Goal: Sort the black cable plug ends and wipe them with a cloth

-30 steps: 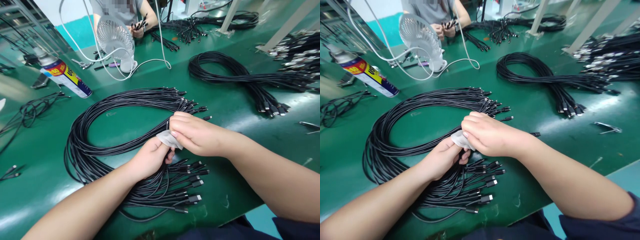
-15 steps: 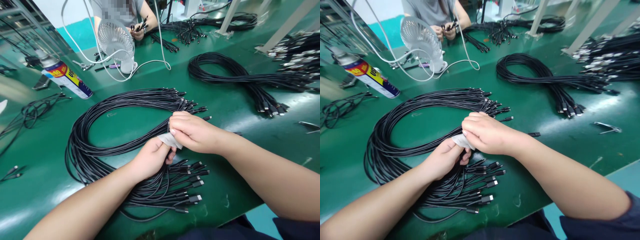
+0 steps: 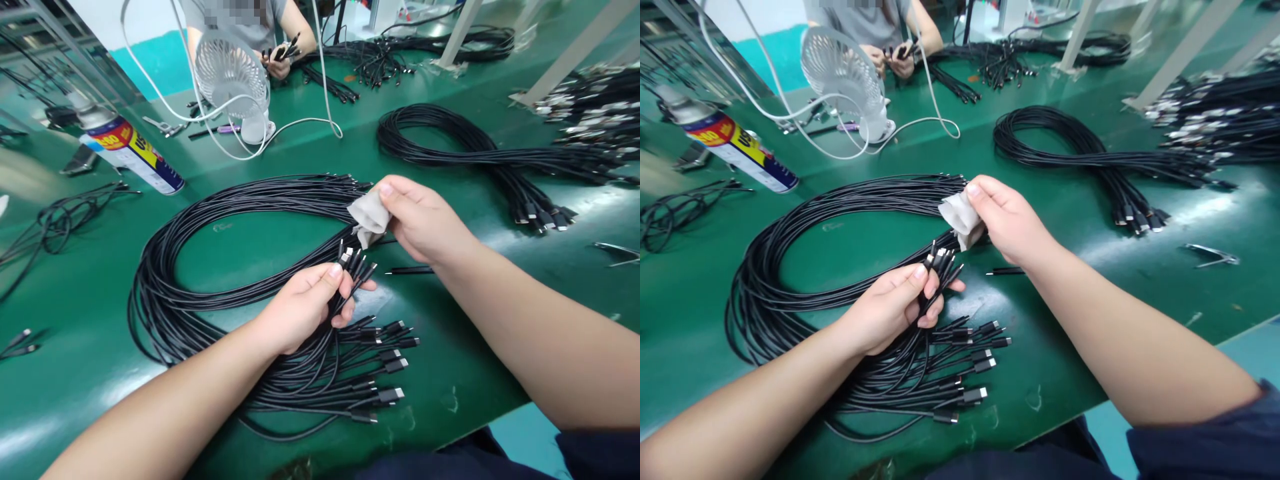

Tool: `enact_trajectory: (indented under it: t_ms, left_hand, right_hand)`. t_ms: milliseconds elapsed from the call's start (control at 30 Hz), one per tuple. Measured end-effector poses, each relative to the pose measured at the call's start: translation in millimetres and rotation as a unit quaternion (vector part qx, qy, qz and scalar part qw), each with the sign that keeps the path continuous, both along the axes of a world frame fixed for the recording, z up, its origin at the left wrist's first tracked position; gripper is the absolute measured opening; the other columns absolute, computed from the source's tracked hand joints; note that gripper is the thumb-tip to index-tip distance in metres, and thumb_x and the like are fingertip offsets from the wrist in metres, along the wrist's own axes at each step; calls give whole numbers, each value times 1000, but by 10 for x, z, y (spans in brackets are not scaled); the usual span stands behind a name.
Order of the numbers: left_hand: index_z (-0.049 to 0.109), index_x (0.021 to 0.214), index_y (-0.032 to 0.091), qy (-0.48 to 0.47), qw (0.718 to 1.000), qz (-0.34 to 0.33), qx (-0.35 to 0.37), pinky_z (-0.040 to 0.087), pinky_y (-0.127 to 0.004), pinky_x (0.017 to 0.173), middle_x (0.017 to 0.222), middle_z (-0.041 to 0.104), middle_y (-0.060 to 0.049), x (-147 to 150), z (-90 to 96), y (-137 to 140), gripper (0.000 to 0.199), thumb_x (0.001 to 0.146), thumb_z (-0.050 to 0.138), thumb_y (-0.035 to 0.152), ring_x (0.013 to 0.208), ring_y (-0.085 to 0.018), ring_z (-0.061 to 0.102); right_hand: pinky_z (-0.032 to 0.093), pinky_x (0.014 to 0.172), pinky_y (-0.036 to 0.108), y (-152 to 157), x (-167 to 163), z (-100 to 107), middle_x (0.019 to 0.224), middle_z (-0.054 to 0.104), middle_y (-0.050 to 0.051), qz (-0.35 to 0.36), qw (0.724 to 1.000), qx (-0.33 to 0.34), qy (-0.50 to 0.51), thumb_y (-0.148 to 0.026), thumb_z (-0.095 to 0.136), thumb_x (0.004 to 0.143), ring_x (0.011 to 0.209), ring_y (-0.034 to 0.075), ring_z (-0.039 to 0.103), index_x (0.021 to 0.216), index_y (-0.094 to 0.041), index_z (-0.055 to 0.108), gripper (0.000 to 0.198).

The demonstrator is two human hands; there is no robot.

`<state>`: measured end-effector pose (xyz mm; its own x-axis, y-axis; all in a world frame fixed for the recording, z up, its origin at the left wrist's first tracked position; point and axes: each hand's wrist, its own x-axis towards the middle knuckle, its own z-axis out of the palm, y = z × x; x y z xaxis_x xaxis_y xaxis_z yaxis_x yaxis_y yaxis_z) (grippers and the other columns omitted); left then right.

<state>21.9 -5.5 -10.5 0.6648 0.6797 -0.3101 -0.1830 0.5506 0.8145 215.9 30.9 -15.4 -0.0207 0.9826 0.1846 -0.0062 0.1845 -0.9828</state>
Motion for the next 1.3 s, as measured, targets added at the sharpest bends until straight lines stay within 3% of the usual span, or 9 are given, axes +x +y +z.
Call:
enact_trajectory:
  t_ms: [133,267,533,767,900,1033,1100,1167,1300]
  left_hand:
    - [48,70,14,0,1000,-5,16,35,-22,47,100,69,-16,-8,-11,-3,38,85,59,46,52,-8,55]
    - [45,70,15,4,999,-18,29,38,-20,46,94,70,-14,-3,-40,-9,38,88,54,47,53,-10,61]
    - [40,82,19,11,999,10,37,42,-20,37,88,66,-6,30,-46,-52,35,90,47,52,50,-14,66]
    - [40,104,20,25,999,5,41,44,-20,37,79,66,-2,46,-40,-57,34,90,51,49,50,-14,65]
    - [42,105,18,9,998,-29,54,44,-18,38,77,67,-3,40,-61,-54,33,90,52,46,48,-14,65]
    - [42,102,18,15,999,-29,41,42,-18,36,78,69,-4,29,-56,-50,31,90,54,43,48,-14,65]
    - [42,94,18,22,999,-23,36,42,-18,36,78,70,-5,27,-44,-52,29,88,56,43,47,-14,65]
    - [40,87,19,28,999,-19,39,42,-17,36,76,69,-4,29,-30,-59,30,87,59,42,46,-14,65]
    - [39,85,19,29,998,-17,54,44,-18,36,73,65,1,34,-13,-76,29,86,62,38,46,-13,65]
  right_hand:
    - [43,61,26,30,-44,-78,70,57,-1,89,993,-73,14,-48,62,86,63,11,51,78,-17,57,32]
    - [45,58,25,-55,-130,15,67,60,-2,173,976,-128,-30,-45,64,84,58,10,52,85,-15,64,30]
    - [51,65,25,-40,-16,127,77,72,1,238,946,-216,50,-28,81,67,68,11,64,83,-15,70,23]
    - [46,55,24,-103,-52,191,67,66,0,189,966,-173,-10,-32,79,68,59,10,58,72,-15,65,22]
    - [39,49,23,-166,-99,241,63,61,-1,156,976,-90,-124,-30,66,79,54,10,53,74,-17,61,16]
    - [37,49,23,-198,-109,256,63,59,-1,119,962,8,-244,-26,59,82,56,10,50,73,-17,60,13]
    - [38,48,24,-199,-110,251,62,59,-1,112,960,3,-256,-29,59,82,54,11,51,72,-17,59,16]
    - [39,46,24,-192,-104,246,60,59,-1,125,966,-44,-224,-34,61,81,51,11,52,71,-18,57,20]
    - [41,45,23,-154,-37,257,59,61,-2,208,959,-117,-152,-41,68,77,50,11,55,73,-18,58,26]
